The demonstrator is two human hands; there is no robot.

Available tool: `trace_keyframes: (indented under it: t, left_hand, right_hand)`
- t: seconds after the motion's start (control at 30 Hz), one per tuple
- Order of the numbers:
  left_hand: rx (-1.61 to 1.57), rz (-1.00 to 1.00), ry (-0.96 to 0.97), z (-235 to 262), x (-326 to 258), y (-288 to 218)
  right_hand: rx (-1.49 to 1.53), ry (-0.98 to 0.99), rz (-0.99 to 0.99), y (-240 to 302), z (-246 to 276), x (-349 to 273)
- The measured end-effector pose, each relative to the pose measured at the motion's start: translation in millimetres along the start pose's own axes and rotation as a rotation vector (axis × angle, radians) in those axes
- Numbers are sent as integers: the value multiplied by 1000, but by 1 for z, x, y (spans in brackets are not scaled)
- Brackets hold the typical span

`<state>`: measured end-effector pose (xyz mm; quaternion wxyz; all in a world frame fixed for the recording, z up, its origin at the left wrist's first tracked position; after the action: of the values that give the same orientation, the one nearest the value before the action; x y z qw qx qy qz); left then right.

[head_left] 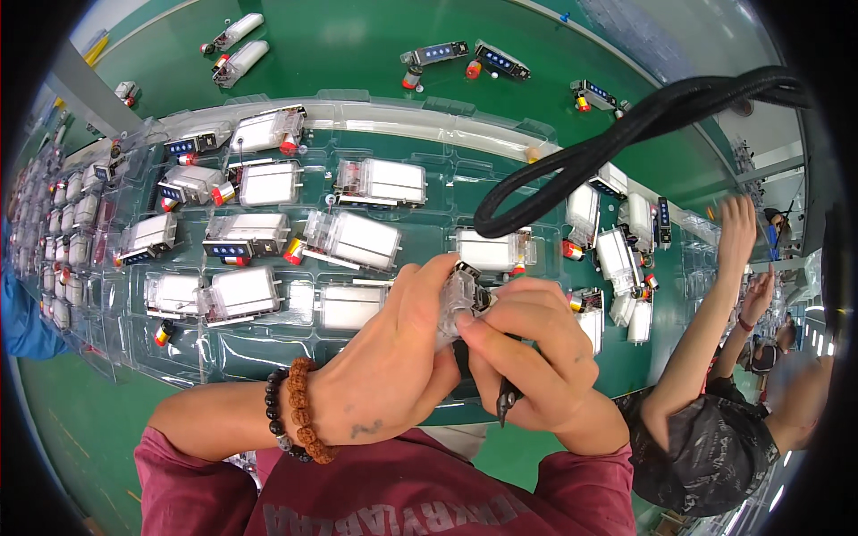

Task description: The person uses a green-handled screwdriver to tighten screws on small white electronic devices. They pick up each device from a tray, secure the casing, and place it back down, repeating this process for multiple units.

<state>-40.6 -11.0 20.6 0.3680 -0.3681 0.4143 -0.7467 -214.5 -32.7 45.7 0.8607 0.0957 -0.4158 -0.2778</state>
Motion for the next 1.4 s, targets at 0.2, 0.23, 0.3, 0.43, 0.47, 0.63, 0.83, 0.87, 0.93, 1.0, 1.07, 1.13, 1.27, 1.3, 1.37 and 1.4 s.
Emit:
trace_keyframes:
  t: [0.2, 0.23, 0.3, 0.43, 0.47, 0.63, 0.83, 0.87, 0.93, 1.0, 1.07, 1.13, 1.27, 1.3, 1.37, 1.4]
  left_hand:
    - [-37, 23, 13, 2, 1, -1]
    - [-35, 21, 11, 1, 1, -1]
    - [-30, 19, 7, 2, 2, -1]
    - [-36, 41, 15, 2, 3, -2]
    - [-31, 42, 13, 1, 3, -3]
    - [-25, 53, -11, -5, 2, -2]
    - [21, 29, -29, -8, 4, -4]
    - [13, 38, -24, -7, 4, -5]
    - [2, 45, -18, -5, 6, -6]
    - [-5, 42, -16, -3, 7, -4]
    - [-11, 33, -22, -2, 6, -4]
    - [-4, 32, -25, -2, 4, -4]
    - [-4, 24, -19, 0, 4, -5]
    - [-13, 21, -16, 1, 4, -5]
    - [-48, 15, -12, 1, 3, -2]
    - [-65, 12, -11, 1, 3, -1]
  right_hand:
    - [-68, 6, 22, 1, -1, 1]
    - [-75, 6, 31, 0, -1, 0]
    - [-82, 7, 38, 0, -1, 0]
    - [-38, 36, 9, 3, 1, 2]
    - [-20, 48, -2, 3, 2, 2]
    - [-20, 49, -61, 8, 2, 8]
    - [-96, 58, 26, 6, 3, 5]
    - [-76, 48, 13, 5, 3, 5]
    - [-47, 15, -18, 2, 3, 5]
    - [-30, -27, -55, 0, 2, 4]
    - [-29, -23, -51, 0, 1, 3]
    - [-22, -20, -44, 0, 0, 3]
    - [-4, -5, -56, 2, 1, 3]
    - [2, 2, -66, 3, 1, 4]
    - [35, 2, -36, -2, 0, 3]
    - [52, 3, -21, -4, -1, 3]
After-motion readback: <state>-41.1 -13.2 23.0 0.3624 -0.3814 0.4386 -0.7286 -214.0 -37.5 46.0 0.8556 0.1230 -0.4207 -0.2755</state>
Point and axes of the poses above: each hand's wrist, its own x-axis towards the middle knuckle, its own z-axis out of the back of the hand, y = z × x, the point moved 2 cm from there along x, towards the middle knuckle, and after that the axes turned 7 degrees about -z, right-handed, at the moved point
